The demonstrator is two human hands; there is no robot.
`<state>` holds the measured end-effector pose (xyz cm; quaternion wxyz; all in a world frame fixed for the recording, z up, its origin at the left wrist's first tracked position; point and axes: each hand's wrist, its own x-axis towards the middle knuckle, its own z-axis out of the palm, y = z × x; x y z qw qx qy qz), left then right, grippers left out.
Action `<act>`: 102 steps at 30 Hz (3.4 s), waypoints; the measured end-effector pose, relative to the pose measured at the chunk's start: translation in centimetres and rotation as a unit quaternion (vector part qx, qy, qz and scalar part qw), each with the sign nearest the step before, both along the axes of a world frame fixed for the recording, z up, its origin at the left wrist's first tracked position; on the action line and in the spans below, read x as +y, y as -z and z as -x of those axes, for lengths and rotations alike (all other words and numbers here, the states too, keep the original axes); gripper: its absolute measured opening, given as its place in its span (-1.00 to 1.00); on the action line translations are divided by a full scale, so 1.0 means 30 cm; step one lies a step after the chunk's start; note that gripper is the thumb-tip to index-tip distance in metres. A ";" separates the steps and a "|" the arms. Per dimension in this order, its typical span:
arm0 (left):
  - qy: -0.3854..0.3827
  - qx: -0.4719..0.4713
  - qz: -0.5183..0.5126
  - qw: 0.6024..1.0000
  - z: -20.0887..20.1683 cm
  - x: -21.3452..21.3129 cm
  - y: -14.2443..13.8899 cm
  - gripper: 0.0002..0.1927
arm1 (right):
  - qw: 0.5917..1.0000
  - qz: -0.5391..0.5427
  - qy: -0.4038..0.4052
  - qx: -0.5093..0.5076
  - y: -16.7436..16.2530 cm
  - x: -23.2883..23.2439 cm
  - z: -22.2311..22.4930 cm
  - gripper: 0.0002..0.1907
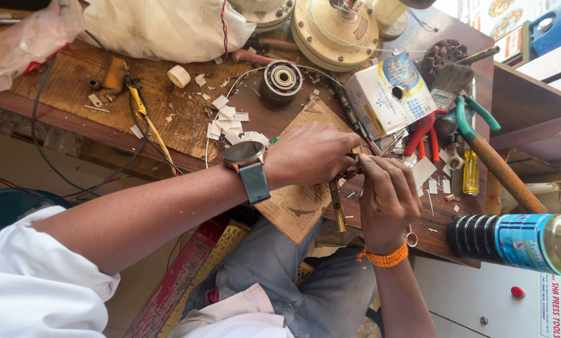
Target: The person repeatedly cuts small white insulating pieces with scissors, folds them, and inserts them into slots on a copper-wound rotor. They use a green screwdriver to press the pieces into place. The process is repeated multiple times across the rotor.
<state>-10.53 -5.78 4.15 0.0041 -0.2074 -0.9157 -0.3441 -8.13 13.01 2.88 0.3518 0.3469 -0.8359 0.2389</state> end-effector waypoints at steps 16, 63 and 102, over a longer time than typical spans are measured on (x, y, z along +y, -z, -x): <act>0.009 -0.036 -0.060 0.998 -0.120 0.017 0.029 -0.49 | 0.919 0.183 -0.044 -0.347 -0.001 0.089 -0.059 -0.58; -0.119 0.288 -0.241 0.919 -0.310 0.103 0.260 -0.63 | 0.970 0.065 -0.016 -0.232 0.066 0.085 -0.197 -0.67; -0.101 0.323 -0.123 0.933 -0.320 0.063 0.197 -0.47 | 0.935 -0.037 -0.216 -0.279 0.069 0.013 0.293 -0.68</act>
